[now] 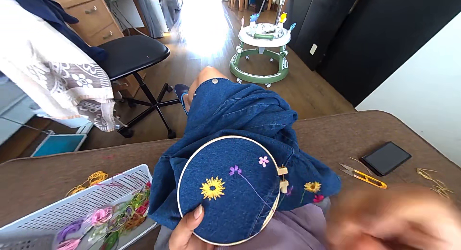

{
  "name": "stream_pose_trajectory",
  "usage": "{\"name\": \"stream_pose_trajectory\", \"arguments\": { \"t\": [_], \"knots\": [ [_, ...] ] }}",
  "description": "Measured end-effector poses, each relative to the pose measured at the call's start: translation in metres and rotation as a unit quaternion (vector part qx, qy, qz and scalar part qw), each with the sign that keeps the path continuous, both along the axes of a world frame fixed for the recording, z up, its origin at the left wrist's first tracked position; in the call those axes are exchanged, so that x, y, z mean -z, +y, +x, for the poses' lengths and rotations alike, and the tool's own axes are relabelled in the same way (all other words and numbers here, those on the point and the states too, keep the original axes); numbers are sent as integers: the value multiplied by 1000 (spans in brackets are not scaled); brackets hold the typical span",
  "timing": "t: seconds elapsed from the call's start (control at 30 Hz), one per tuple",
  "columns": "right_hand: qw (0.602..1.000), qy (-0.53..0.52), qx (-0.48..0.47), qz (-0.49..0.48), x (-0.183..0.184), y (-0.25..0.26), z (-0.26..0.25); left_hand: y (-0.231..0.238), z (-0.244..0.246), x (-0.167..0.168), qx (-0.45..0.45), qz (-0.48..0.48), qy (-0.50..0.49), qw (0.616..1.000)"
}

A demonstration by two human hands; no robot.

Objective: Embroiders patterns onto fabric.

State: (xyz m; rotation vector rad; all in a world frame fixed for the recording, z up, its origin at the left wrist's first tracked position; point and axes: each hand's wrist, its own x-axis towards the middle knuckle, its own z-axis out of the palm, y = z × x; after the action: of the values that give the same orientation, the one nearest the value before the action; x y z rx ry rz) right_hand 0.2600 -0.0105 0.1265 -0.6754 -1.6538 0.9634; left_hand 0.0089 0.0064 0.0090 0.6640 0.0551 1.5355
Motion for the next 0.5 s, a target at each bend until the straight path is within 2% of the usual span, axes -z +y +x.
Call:
{"name": "stream_pose_trajectory", "arguments": {
  "t": [0.1,0.2,0.5],
  "knots": [
    [999,31,-6,-29,43,19,-39,0,-5,2,39,22,4,999],
    [998,50,-8,-34,67,29,-54,-1,-12,7,74,40,2,996],
    [999,8,47,-5,81,31,-59,2,-18,15,136,64,-22,988]
  ]
}}
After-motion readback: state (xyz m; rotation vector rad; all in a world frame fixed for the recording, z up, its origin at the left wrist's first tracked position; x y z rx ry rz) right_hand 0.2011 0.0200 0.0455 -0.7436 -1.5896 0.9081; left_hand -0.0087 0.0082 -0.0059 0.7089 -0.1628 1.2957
